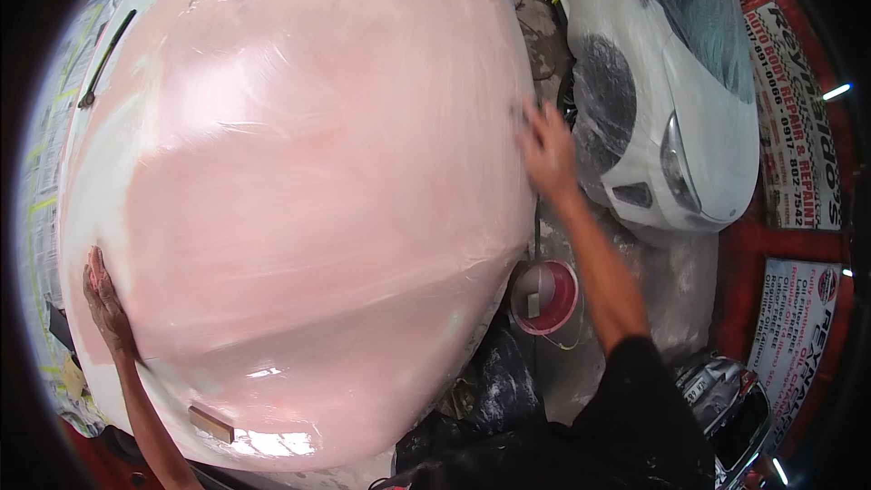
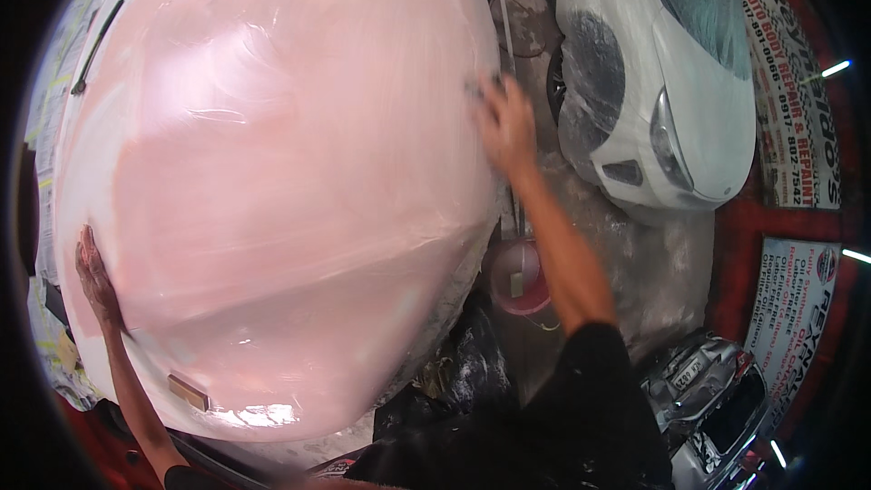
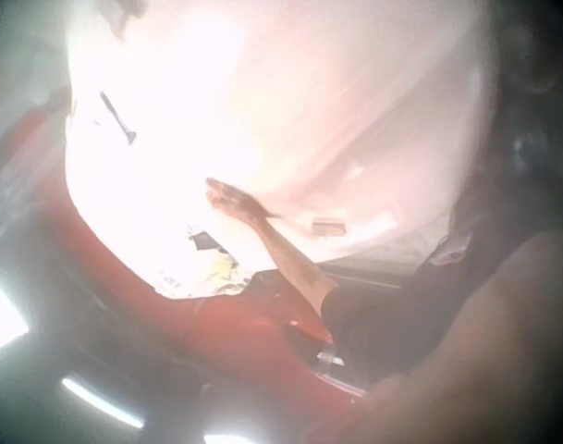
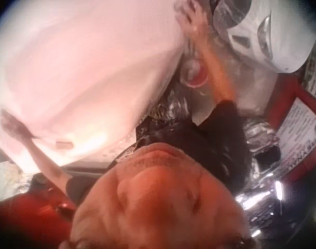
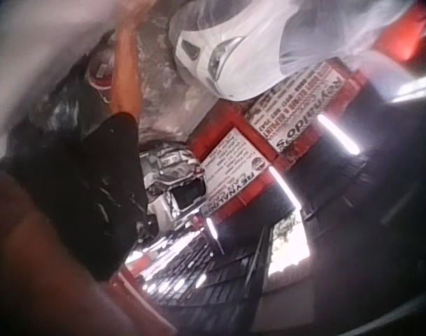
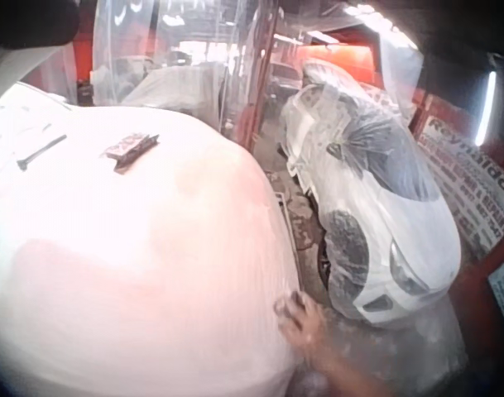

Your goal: The person sands a pink car hood using a sanding block and a sponge, moving across the surface in overlapping strokes. The hood is masked with tape and plastic sheeting, and the person occasionally wipes the surface with a cloth.

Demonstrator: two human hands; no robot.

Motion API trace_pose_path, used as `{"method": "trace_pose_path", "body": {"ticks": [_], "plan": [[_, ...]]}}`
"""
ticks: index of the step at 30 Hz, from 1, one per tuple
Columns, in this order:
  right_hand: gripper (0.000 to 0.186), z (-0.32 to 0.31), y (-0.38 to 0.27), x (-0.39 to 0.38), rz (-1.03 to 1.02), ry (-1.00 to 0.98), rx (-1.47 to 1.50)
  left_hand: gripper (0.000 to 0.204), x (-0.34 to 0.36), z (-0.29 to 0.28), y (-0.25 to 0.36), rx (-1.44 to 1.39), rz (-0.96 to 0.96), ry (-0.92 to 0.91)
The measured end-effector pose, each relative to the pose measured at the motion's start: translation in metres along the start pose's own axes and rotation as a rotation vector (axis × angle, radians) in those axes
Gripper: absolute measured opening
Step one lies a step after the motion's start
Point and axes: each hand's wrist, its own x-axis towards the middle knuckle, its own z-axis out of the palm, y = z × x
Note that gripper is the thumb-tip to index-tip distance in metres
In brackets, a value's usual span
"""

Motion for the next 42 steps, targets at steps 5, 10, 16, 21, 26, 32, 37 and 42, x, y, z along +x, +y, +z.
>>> {"method": "trace_pose_path", "body": {"ticks": [5,10,16,21,26,32,37,42], "plan": [[0.046,-0.023,-0.022,-0.06,-0.284,-0.094,-0.009,0.053,-0.01,-0.013,0.017,-0.04,-0.039,0.046],[0.049,0.004,0.035,0.143,-0.081,0.036,-0.073,0.054,0.013,0.006,0.029,-0.226,-0.033,0.052],[0.044,-0.014,-0.04,-0.037,-0.188,-0.055,0.073,0.055,-0.006,-0.006,0.003,-0.23,-0.071,0.019],[0.043,-0.002,-0.007,-0.013,-0.323,-0.013,0.048,0.056,-0.007,-0.006,0.004,-0.235,-0.073,0.006],[0.048,0.028,0.067,0.165,0.04,0.163,0.17,0.057,0.023,0.026,0.016,-0.299,-0.007,0.012],[0.045,-0.005,-0.025,-0.078,-0.184,0.062,0.125,0.058,0.011,0.017,-0.024,-0.284,-0.079,0.056],[0.05,0.009,0.008,-0.017,-0.307,0.114,0.159,0.058,0.036,0.019,0.138,-0.163,0.252,0.057],[0.049,0.025,0.054,0.136,0.208,0.084,0.274,0.057,0.072,0.055,0.362,-0.363,0.613,-0.042]]}}
